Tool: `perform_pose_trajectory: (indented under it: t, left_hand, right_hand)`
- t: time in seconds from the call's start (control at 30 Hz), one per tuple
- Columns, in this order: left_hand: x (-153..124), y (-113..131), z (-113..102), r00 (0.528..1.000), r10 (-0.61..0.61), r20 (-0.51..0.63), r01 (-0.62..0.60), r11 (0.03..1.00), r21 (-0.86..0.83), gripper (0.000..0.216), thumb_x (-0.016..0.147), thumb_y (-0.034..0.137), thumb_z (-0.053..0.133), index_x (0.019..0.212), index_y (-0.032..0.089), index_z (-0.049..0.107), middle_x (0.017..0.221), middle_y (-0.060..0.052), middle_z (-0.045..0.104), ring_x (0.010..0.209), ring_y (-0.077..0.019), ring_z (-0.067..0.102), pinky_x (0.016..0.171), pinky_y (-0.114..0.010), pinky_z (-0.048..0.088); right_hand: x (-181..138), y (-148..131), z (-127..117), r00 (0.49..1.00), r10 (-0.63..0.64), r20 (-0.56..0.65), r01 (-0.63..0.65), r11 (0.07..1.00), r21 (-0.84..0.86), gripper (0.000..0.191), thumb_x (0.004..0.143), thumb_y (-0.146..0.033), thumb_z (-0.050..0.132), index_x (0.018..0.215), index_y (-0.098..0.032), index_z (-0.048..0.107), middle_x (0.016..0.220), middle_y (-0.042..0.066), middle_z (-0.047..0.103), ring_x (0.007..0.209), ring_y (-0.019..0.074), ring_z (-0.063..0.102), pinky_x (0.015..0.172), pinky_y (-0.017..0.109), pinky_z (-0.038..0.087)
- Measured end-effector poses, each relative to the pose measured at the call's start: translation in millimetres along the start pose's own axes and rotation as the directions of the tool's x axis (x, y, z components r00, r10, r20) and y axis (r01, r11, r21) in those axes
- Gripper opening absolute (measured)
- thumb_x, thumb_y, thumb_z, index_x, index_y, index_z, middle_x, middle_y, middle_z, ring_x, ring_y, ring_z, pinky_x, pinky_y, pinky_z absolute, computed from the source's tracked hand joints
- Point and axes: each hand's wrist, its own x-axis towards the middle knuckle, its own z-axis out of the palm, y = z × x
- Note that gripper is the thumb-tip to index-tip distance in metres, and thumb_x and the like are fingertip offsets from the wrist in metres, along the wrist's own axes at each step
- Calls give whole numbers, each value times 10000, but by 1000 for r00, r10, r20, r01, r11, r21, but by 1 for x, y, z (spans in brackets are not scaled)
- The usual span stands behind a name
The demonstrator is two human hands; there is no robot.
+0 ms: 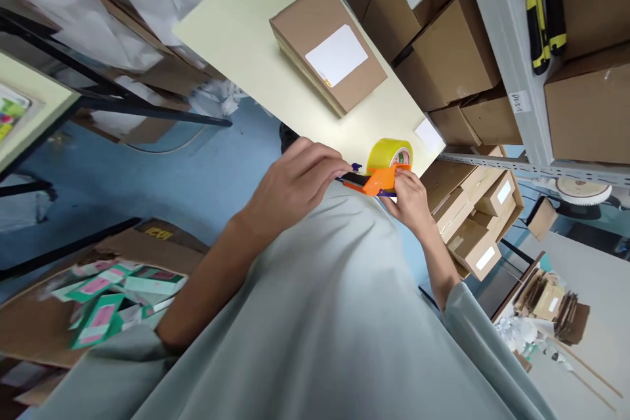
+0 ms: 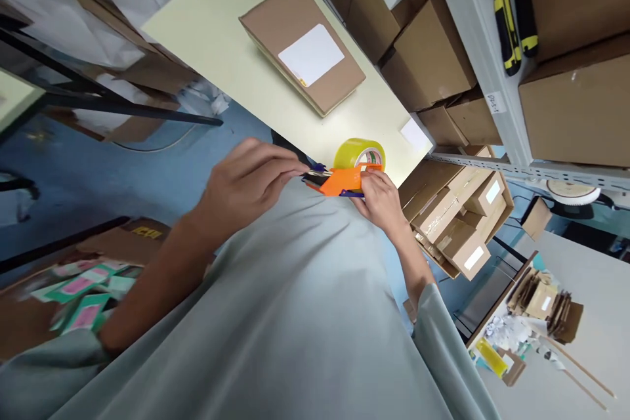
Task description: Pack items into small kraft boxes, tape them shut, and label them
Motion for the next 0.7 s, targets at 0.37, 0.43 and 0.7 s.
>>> perform_pose_trajectory:
  t: [0.37,0.43,0.7]
  left_hand:
    - [-39,-172,107,864,-499,-64,476,853,-213,374,1082,606,699,1045,254,822,1038,-63,785,912,-248,701,1017,-459,622]
    - [-34,-197,132,834,-546,-82,515,822,-245,411,1067,634,710,983,244,809,993,-55,779,861,-229,676,953,-443,616]
    - [-20,-237,175,723,-686,-83,626,701,-341,392,1130,607,663,985,253,748,917,12,721,952,-151,598,1110,-403,544]
  right_hand:
    - [18,50,90,840,375,393,-309,925,-223,707,1178,-767,347,1328,-148,653,1132,230,794,1075,389,773,935,512,655]
    - [24,53,117,808,442,390,-359,893,-270,741,1184,-757,336,1408,-113,627,1187,257,794,1110,398,775,966,522,658]
    - [40,58,176,783,548,296,-441,823,-358,656,1212,-635,427,1447,-54,619,1209,289,797,1164,397,789,1061,531,647]
